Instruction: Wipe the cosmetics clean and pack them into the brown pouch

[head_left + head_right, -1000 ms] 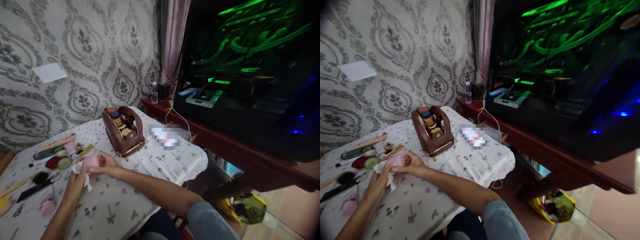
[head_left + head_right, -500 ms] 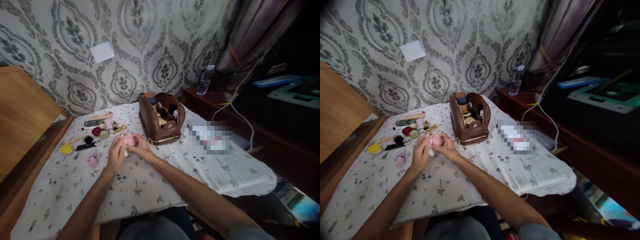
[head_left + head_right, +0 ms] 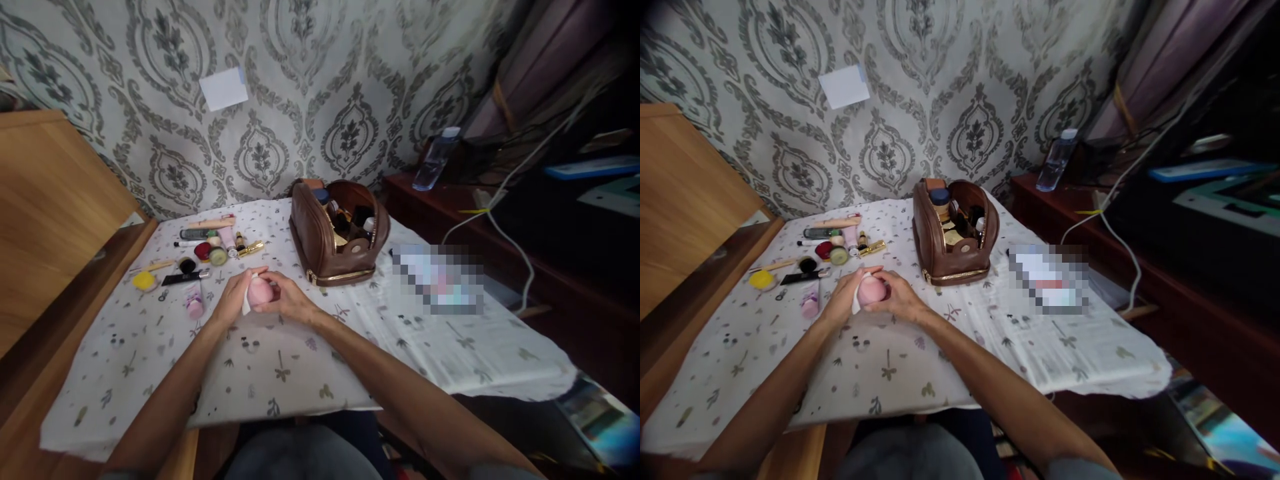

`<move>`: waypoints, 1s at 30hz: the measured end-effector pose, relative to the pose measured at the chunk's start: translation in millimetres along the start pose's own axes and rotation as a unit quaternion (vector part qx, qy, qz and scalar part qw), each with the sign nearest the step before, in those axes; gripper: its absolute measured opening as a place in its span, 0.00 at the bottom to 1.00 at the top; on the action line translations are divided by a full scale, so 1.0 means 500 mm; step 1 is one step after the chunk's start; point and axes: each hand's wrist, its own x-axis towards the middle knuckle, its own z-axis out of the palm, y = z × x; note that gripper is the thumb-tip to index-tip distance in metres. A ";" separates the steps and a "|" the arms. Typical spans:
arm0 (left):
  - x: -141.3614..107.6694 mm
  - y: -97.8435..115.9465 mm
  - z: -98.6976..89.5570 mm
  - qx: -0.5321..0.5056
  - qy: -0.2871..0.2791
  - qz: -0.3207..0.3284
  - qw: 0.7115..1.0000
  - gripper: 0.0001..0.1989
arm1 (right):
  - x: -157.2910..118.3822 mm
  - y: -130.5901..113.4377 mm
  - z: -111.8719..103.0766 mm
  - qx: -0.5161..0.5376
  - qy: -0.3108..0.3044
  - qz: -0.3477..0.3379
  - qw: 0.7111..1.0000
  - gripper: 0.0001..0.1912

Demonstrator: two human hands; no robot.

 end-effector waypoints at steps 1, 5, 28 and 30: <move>0.001 0.000 -0.001 -0.052 -0.008 -0.026 0.998 0.27 | -0.001 -0.003 0.000 0.019 -0.013 0.008 1.000 0.33; 0.001 0.006 0.004 -0.211 -0.024 -0.097 0.972 0.30 | -0.003 -0.020 -0.001 0.095 -0.046 0.051 0.993 0.32; -0.014 0.017 0.018 0.103 0.073 0.050 0.991 0.16 | 0.000 0.028 0.019 -0.009 0.061 0.038 0.997 0.28; -0.015 0.018 0.019 0.103 0.079 0.037 0.991 0.13 | -0.002 0.031 0.022 -0.023 0.053 0.027 0.998 0.29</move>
